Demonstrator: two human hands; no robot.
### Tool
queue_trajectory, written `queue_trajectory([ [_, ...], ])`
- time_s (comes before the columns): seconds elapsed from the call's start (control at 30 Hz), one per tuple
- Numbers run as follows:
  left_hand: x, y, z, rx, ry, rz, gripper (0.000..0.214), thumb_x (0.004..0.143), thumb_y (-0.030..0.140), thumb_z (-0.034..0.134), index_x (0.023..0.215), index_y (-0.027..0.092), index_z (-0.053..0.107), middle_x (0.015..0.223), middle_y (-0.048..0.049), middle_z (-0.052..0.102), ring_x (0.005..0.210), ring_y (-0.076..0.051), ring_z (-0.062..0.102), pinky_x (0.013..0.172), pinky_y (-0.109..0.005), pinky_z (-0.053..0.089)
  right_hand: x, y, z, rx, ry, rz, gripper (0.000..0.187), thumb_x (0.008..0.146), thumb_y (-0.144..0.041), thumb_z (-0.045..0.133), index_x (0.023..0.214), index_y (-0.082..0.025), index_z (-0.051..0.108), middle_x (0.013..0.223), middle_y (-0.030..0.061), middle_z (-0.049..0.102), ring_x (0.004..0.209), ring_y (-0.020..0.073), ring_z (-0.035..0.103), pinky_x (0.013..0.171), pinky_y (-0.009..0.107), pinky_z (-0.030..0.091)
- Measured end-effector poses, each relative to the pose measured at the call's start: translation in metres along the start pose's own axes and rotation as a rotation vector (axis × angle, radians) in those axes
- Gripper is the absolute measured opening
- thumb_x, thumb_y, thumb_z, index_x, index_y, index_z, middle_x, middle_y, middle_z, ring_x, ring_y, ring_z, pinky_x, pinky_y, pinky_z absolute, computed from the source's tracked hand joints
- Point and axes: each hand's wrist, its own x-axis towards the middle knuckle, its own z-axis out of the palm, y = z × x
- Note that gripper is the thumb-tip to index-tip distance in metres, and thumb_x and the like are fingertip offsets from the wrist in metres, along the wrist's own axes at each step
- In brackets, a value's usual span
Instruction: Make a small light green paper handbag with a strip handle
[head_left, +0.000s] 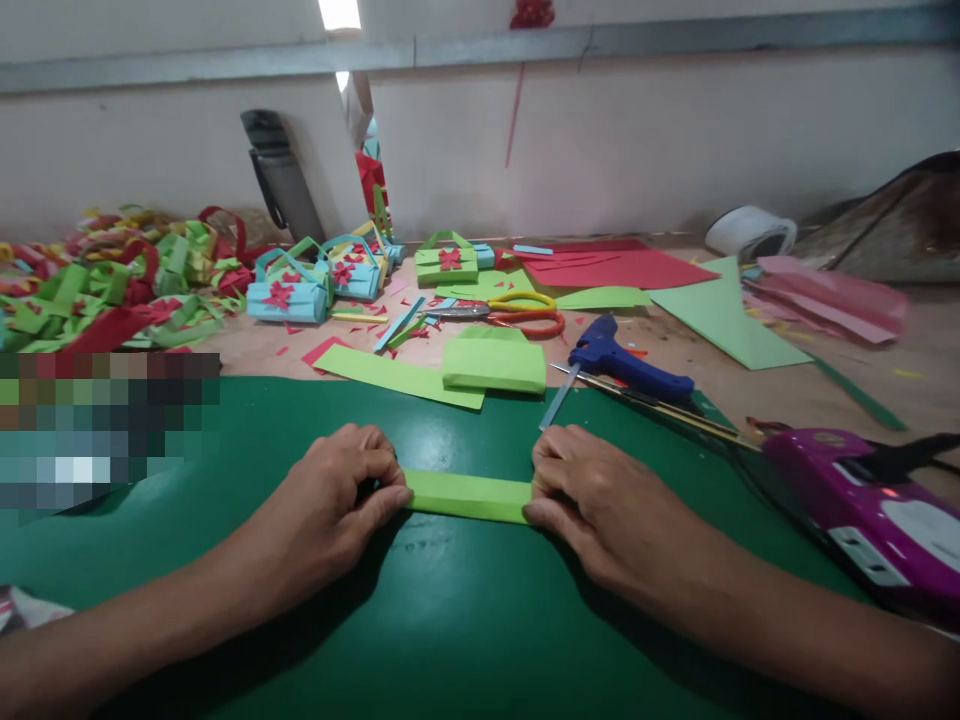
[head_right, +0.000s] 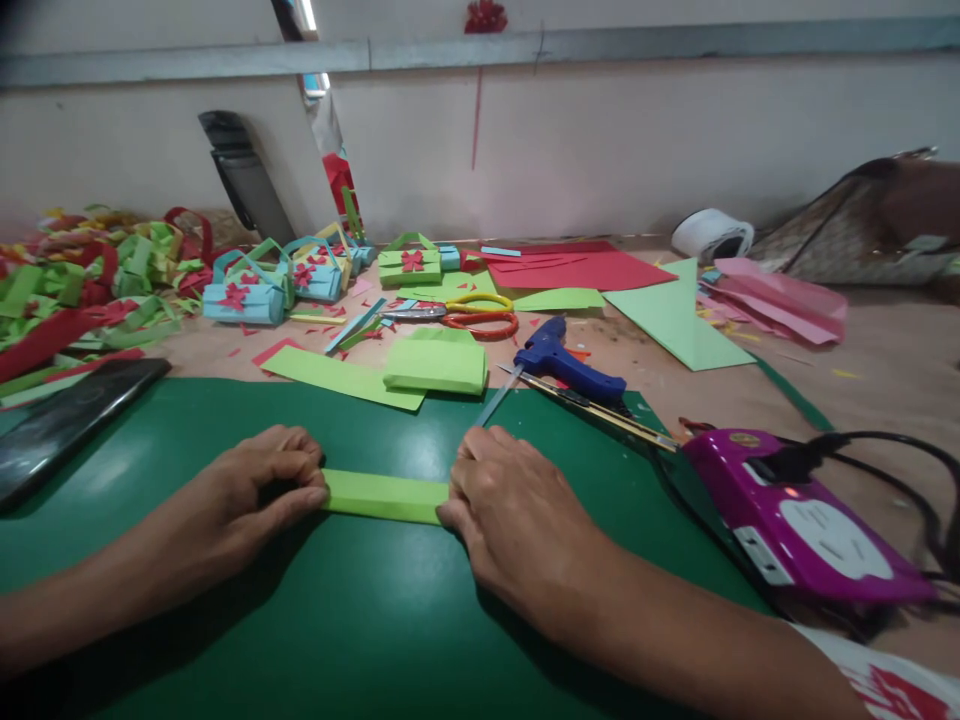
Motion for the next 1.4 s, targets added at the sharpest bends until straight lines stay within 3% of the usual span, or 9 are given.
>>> queue_trajectory([
  [0.4,-0.002,-0.004,-0.002,0.041,0.022,-0.036,0.023,0.086,0.025,0.047,0.065,0.017,0.051,0.072,0.0004,0.050,0.072,-0.017,0.044,0.065,-0.030,0.033,-0.001,0.006,0.009,0.035,0.082,-0.052,0.022,0.084,-0.018,0.048,0.063,-0.019,0.043,0.076,0.0033,0.047,0.071,0.0186,0.042,0.063,0.034,0.033],
  [0.87,-0.002,-0.006,0.003,0.177,0.019,0.025,0.018,0.085,0.023,0.046,0.069,0.017,0.053,0.072,-0.0015,0.051,0.070,-0.017,0.044,0.064,-0.031,0.030,0.001,0.007,0.006,0.048,0.073,-0.048,0.020,0.080,-0.016,0.056,0.063,-0.018,0.047,0.074,0.0014,0.049,0.070,0.0171,0.042,0.063,0.032,0.029],
  [0.93,-0.002,-0.009,0.003,0.253,0.019,0.102,0.014,0.087,0.020,0.044,0.091,0.019,0.057,0.082,-0.0030,0.052,0.075,-0.018,0.045,0.067,-0.032,0.031,0.002,0.007,0.004,0.069,0.059,-0.042,0.016,0.079,-0.014,0.059,0.066,-0.018,0.050,0.075,0.0001,0.051,0.071,0.0167,0.044,0.065,0.032,0.029],
  [0.97,-0.001,-0.010,0.003,0.311,0.014,0.163,0.023,0.088,0.017,0.042,0.107,0.022,0.054,0.087,-0.0039,0.051,0.078,-0.019,0.045,0.069,-0.033,0.031,0.002,0.007,0.003,0.078,0.049,-0.039,0.015,0.078,-0.013,0.060,0.067,-0.019,0.051,0.075,-0.0004,0.052,0.072,0.0166,0.045,0.067,0.032,0.029],
  [1.07,0.004,-0.012,0.001,0.500,-0.055,0.349,0.055,0.087,0.012,0.041,0.134,0.039,0.032,0.101,-0.0050,0.048,0.082,-0.020,0.044,0.073,-0.035,0.030,0.002,0.007,0.001,0.084,0.034,-0.035,0.014,0.077,-0.012,0.062,0.070,-0.019,0.052,0.075,-0.0010,0.053,0.073,0.0165,0.046,0.067,0.032,0.028],
  [1.2,0.014,0.001,-0.008,0.533,-0.161,0.523,0.059,0.085,0.017,0.049,0.132,0.048,0.031,0.094,-0.0027,0.050,0.076,-0.019,0.044,0.073,-0.033,0.030,0.002,0.006,0.000,0.065,0.066,-0.061,0.015,0.077,-0.012,0.062,0.068,-0.019,0.052,0.075,-0.0008,0.054,0.072,0.0162,0.047,0.067,0.031,0.027],
  [1.4,0.017,0.037,-0.031,0.492,-0.161,0.585,0.044,0.087,0.012,0.041,0.121,0.039,0.046,0.082,-0.0001,0.054,0.069,-0.017,0.048,0.067,-0.029,0.032,0.001,0.007,0.002,0.030,0.097,-0.088,0.017,0.076,-0.014,0.065,0.065,-0.018,0.053,0.072,-0.0007,0.054,0.070,0.0157,0.047,0.065,0.030,0.027],
])
